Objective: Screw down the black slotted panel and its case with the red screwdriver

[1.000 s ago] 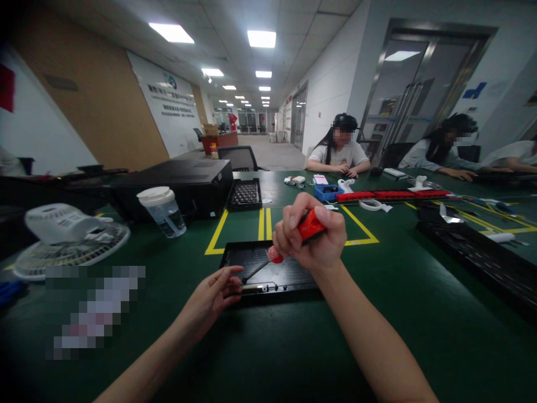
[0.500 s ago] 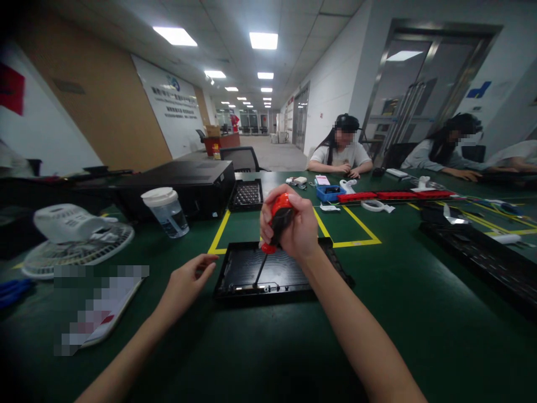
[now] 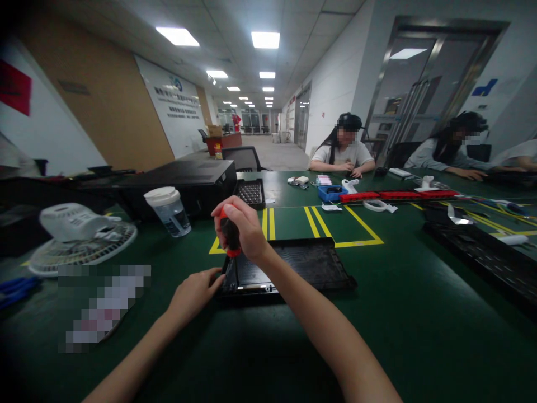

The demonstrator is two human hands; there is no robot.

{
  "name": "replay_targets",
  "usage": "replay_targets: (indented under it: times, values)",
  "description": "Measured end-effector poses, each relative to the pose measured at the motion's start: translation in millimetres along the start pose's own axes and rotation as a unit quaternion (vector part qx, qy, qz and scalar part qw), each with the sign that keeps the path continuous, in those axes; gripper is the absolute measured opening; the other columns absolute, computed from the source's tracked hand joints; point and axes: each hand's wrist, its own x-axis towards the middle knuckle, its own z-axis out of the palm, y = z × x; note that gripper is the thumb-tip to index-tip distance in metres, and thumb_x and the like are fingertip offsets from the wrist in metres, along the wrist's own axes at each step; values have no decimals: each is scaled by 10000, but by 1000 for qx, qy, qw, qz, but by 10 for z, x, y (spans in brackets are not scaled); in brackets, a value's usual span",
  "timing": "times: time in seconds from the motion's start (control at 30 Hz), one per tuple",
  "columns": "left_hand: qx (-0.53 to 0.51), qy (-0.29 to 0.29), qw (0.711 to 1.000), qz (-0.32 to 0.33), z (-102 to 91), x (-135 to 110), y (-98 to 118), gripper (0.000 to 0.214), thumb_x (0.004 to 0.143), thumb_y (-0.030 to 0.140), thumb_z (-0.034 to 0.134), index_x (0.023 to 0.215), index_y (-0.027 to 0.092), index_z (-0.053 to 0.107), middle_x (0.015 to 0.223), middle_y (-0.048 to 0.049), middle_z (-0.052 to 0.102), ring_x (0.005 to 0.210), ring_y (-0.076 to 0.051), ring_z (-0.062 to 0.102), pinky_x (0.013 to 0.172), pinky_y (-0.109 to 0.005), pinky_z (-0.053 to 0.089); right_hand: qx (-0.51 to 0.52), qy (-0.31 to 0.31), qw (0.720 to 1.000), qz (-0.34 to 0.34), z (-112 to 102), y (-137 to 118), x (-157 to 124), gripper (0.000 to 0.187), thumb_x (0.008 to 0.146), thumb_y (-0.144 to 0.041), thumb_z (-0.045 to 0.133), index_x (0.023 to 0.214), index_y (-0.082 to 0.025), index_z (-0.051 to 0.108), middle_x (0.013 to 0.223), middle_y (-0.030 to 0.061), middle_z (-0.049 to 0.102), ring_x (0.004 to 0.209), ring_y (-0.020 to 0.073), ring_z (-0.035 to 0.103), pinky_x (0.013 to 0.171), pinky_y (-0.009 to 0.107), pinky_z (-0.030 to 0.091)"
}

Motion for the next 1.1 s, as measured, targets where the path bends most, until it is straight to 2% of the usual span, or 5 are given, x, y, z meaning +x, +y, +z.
replay_targets:
  times: [0.5, 1.1]
  values:
    - [5, -7, 1000, -2, 51, 27, -15, 408, 875, 431, 316, 1151, 262, 564, 976, -92, 693, 892, -255, 649, 750, -348, 470, 8, 23, 1000, 9, -12, 170, -80, 186, 869, -306, 397, 816, -162, 501, 589, -36, 496, 365, 65, 454, 327, 171, 350]
    - [10, -10, 1000, -3, -5, -9, 23, 402, 885, 422, 320, 1147, 246, 569, 966, -95, 691, 896, -235, 646, 751, -316, 467, -5, 30, 999, 27, -13, 241, -104, 202, 866, -337, 406, 825, -161, 497, 588, -37, 493, 371, 59, 447, 342, 167, 363]
